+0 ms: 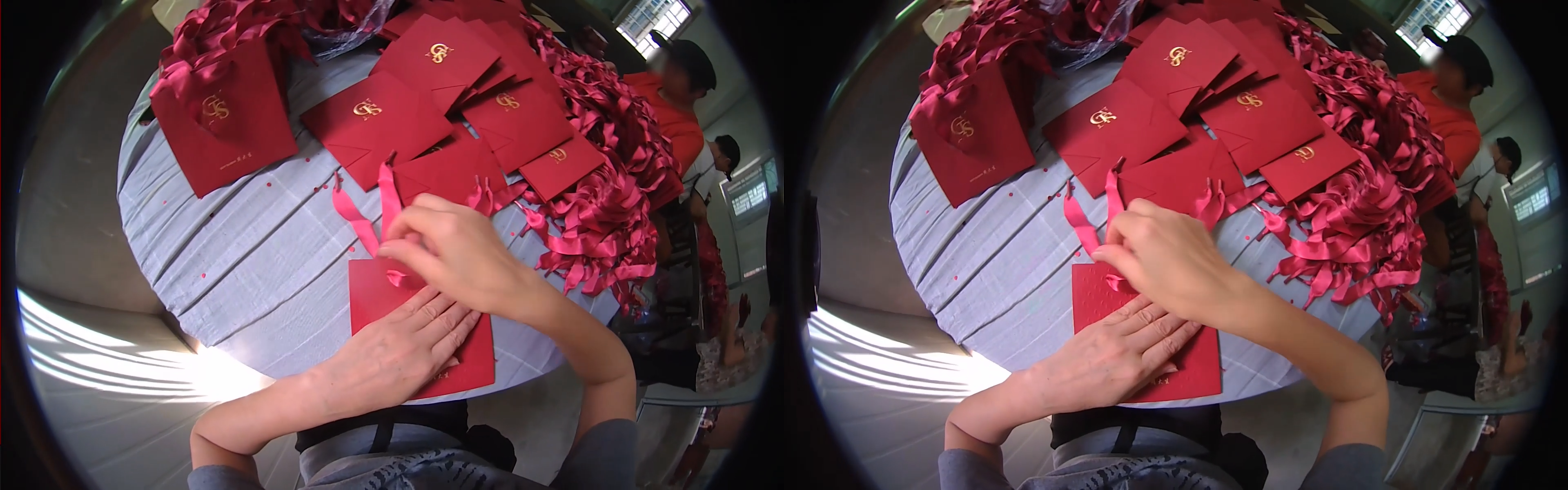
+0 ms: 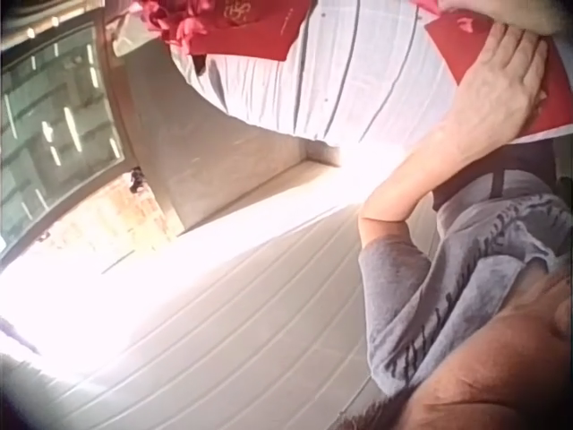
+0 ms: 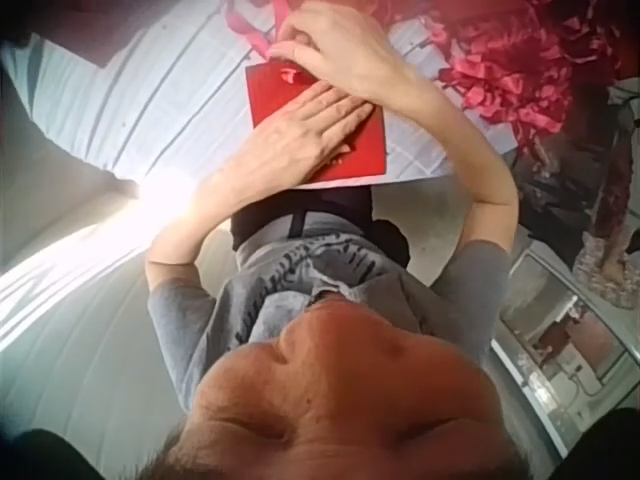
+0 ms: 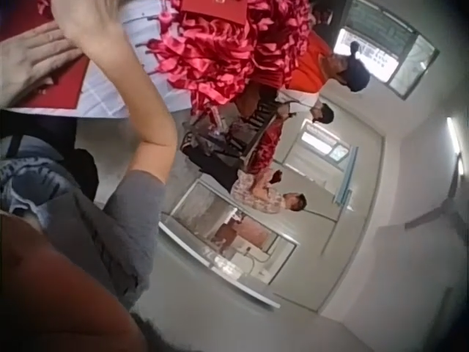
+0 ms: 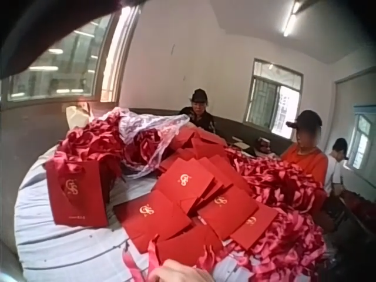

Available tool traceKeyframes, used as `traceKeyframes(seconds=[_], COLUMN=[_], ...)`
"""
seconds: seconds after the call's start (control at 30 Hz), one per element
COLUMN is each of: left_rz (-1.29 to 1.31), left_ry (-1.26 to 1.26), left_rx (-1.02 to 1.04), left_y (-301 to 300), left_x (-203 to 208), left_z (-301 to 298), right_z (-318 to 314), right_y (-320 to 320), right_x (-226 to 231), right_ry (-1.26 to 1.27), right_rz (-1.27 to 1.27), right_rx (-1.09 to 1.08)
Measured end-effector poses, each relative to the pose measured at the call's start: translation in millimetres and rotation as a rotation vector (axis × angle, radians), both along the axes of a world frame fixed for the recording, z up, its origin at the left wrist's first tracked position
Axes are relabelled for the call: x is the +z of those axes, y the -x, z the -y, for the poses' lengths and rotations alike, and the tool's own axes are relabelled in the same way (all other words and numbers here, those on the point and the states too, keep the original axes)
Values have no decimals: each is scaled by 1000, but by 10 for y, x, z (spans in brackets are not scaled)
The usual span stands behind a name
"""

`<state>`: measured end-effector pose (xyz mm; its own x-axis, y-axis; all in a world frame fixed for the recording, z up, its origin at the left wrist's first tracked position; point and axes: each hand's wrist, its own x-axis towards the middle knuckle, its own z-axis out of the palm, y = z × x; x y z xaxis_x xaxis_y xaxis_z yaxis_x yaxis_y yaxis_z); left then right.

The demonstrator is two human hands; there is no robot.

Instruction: The person attaches ribbon handles to paper gift bags by threading ribbon strips through the holes of each bag by hand and stacking the assembled bags to the side.

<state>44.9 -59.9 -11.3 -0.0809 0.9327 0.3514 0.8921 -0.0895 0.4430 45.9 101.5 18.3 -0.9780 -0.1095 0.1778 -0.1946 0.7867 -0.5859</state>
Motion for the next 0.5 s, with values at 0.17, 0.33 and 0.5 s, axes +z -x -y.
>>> traceKeyframes(seconds=[0.17,0.33,0.5], left_rz=[6,-4,-22], left_ry=[28,62,82], left_rx=[-30,0,22], left_y=[-3,-17,-21], left_x=[-12,25,34], left_z=[-6,2,19], right_z=[168,190,174], right_y=[106,94,107], right_x=[-166,-304,-313], right_ry=[57,137,125], right_rz=[26,-131,-161], right_rx=[-88,-253,-241])
